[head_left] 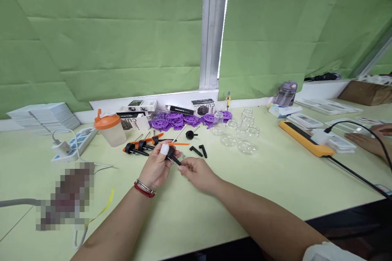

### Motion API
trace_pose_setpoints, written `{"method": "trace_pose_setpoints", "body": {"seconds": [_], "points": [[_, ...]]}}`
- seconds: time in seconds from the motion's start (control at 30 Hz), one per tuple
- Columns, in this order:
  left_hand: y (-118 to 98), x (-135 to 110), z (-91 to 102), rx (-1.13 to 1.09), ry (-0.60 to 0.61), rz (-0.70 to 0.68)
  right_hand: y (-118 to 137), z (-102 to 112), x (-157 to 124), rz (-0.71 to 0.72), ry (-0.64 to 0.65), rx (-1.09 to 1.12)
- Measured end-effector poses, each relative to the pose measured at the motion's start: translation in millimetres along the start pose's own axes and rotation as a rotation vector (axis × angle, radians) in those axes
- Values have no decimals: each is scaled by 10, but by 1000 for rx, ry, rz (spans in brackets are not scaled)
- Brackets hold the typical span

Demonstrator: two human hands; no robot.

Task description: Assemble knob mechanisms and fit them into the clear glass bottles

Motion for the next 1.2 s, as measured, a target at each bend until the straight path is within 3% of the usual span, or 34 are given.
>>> {"method": "trace_pose_setpoints", "body": {"seconds": [0.13,0.3,0.47,0.57,0.8,0.87,1.03,1.2], "points": [[37,-32,-49,63,45,21,-100,-90,59,-83,68,271],[-2,-26,13,494,103,-27,-118,15,90,-135,80,163],[16,-27,38,704,133,64,-125,101,105,-79,139,27],[70,-34,-17,705,63,88,-140,124,126,-51,133,35],[116,-3,-28,473,-45,99,-176,186,154,-50,119,4],[100,16,13,403,-58,113,-196,246,172,-59,45,-55],[97,54,86,327,-67,111,-317,525,299,-132,-385,-496],[104,56,77,400,-95,120,-504,689,422,-373,-352,-666]]}}
Point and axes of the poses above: each hand's wrist, its own x-axis towards the middle knuckle, its own z-axis out of the back of the hand, y = z × x, the point moved 1 cm from there along x, towards the middle knuckle, and after that the axes turned 4 degrees about x, right-handed, at the moved point
